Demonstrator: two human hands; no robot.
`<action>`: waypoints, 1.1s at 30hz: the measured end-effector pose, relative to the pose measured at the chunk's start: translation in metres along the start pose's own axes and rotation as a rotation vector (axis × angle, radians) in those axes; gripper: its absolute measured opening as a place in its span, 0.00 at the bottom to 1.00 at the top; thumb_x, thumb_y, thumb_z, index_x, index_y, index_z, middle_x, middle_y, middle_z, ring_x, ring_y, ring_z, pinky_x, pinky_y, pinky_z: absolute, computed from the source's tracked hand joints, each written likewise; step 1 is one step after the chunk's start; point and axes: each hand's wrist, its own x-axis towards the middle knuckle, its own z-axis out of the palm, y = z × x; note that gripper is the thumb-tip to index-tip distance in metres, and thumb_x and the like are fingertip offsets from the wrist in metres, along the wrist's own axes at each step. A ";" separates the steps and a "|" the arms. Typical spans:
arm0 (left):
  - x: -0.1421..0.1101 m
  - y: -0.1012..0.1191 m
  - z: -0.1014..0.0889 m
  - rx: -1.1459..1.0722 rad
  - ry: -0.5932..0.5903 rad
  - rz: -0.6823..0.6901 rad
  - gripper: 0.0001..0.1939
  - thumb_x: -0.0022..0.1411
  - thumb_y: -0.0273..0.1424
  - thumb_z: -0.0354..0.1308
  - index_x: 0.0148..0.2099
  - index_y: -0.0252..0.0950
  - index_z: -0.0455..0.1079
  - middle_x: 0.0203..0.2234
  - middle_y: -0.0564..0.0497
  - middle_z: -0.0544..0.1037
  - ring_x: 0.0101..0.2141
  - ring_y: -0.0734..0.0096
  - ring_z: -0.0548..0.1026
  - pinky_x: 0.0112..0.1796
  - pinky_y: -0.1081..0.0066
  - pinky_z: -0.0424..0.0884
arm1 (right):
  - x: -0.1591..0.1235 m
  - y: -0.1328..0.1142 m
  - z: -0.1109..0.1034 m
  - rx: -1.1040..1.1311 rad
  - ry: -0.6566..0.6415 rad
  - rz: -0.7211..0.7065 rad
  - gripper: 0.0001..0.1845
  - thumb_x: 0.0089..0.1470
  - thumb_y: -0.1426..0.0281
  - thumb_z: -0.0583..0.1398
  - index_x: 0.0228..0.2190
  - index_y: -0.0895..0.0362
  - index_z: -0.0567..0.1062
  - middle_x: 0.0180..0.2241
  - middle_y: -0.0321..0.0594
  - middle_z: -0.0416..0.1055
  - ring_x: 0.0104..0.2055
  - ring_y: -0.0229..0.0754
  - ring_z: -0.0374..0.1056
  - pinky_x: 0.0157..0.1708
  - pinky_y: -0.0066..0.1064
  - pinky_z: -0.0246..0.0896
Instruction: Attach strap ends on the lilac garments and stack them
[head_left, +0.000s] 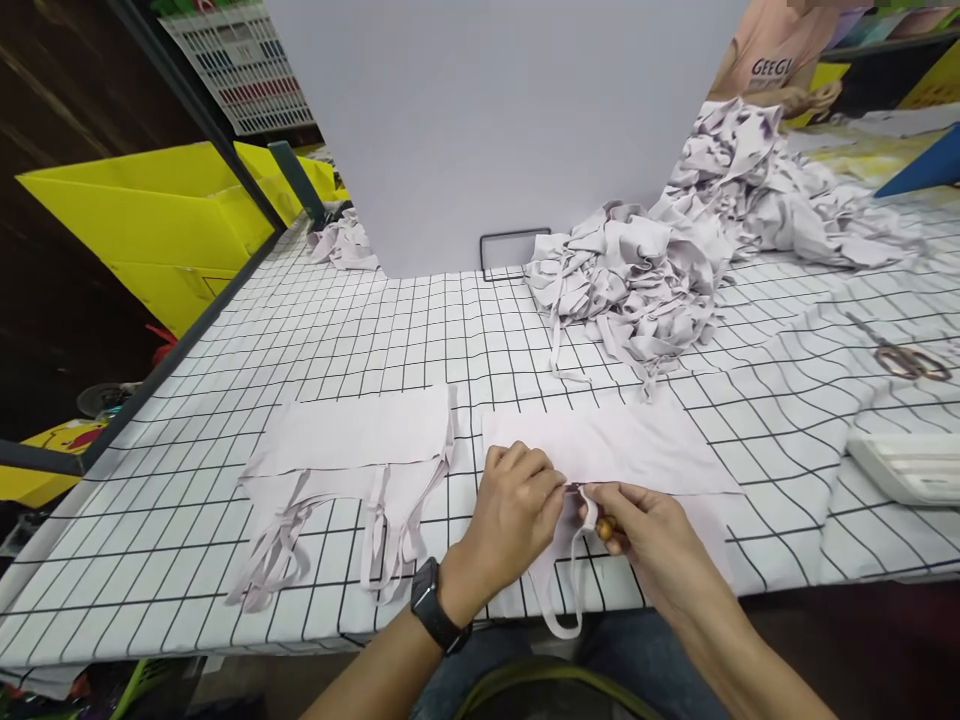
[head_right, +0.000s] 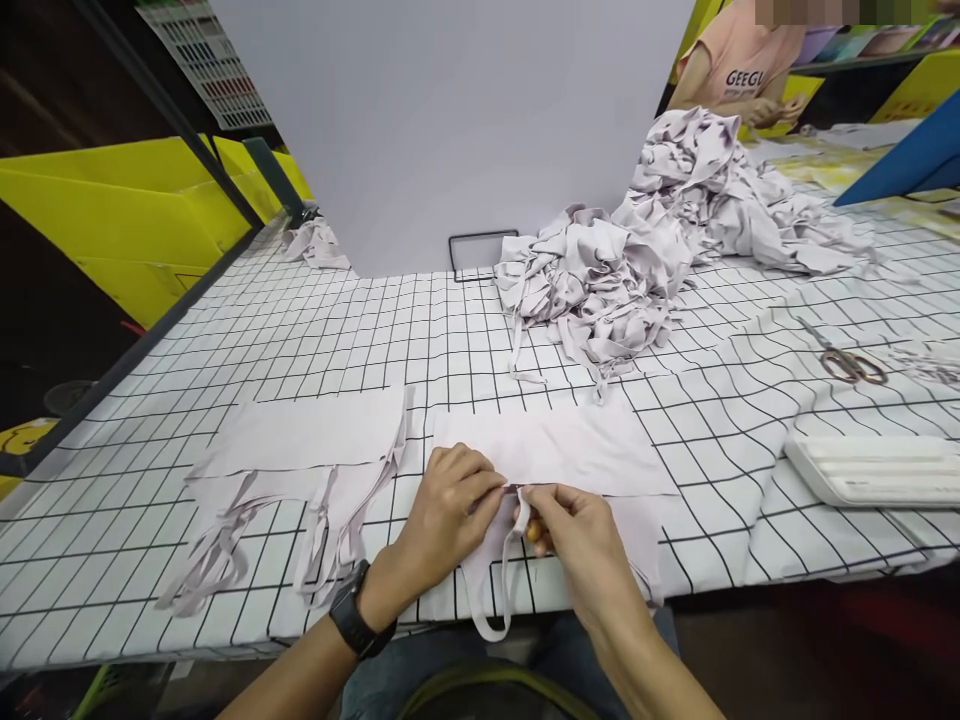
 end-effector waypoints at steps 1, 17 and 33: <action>0.000 0.001 0.001 0.007 0.004 0.019 0.09 0.68 0.23 0.55 0.36 0.35 0.74 0.31 0.51 0.76 0.36 0.66 0.70 0.38 0.62 0.63 | 0.001 -0.002 0.001 0.006 0.008 -0.002 0.17 0.32 0.60 0.73 0.13 0.57 0.74 0.14 0.34 0.65 0.18 0.33 0.58 0.18 0.26 0.52; 0.000 0.002 0.006 0.114 0.041 0.074 0.13 0.71 0.23 0.50 0.33 0.34 0.70 0.29 0.49 0.73 0.35 0.65 0.68 0.39 0.62 0.63 | 0.007 0.000 0.006 -0.021 -0.038 -0.024 0.22 0.34 0.56 0.74 0.14 0.57 0.72 0.14 0.33 0.65 0.17 0.33 0.57 0.17 0.27 0.51; -0.004 -0.001 -0.005 0.264 -0.182 0.172 0.11 0.65 0.17 0.49 0.34 0.35 0.66 0.33 0.47 0.71 0.38 0.60 0.67 0.44 0.58 0.66 | 0.000 -0.001 0.001 -0.323 -0.291 -0.021 0.25 0.43 0.51 0.69 0.14 0.55 0.69 0.13 0.31 0.60 0.15 0.31 0.49 0.15 0.25 0.41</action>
